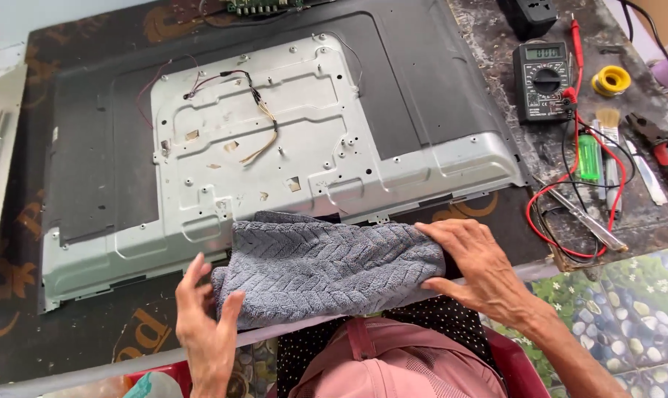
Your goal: Disassembling a television to access internal components, removing screen layers, and cleaning the chassis.
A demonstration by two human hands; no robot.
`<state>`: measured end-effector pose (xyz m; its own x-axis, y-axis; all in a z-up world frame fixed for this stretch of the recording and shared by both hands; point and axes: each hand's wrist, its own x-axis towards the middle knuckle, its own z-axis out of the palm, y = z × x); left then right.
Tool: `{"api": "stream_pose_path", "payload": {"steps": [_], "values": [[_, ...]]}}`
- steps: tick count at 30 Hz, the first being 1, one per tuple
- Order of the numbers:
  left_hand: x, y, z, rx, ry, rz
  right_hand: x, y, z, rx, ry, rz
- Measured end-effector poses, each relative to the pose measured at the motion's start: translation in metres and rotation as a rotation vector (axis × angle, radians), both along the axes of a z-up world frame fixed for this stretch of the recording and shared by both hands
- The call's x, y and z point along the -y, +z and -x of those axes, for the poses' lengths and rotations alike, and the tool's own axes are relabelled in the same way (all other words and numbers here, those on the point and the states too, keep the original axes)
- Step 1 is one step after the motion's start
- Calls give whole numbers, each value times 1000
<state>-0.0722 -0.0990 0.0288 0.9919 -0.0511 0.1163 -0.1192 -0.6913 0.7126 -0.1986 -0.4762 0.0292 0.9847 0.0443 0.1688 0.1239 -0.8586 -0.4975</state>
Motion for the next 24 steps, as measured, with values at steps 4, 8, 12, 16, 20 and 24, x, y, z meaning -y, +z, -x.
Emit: {"api": "stream_pose_path", "payload": {"steps": [4,8,12,16,20,24], "values": [[-3,-11,-8,-56,-34,-67,-1,19,-6,-322,-280,-244],[-22,-40,4,113,3,-147,-5,-6,-10,-305,-382,-219],[-19,-41,-9,147,-17,-183,-17,-23,-13,-44,-266,-134],[-3,-17,4,397,9,52,-23,-5,-7,90,-281,-372],[4,-4,-8,370,62,105,-13,5,-26,131,-328,-352],[-8,-15,-24,428,-99,-169,-17,0,-26,-38,-342,-150]]}}
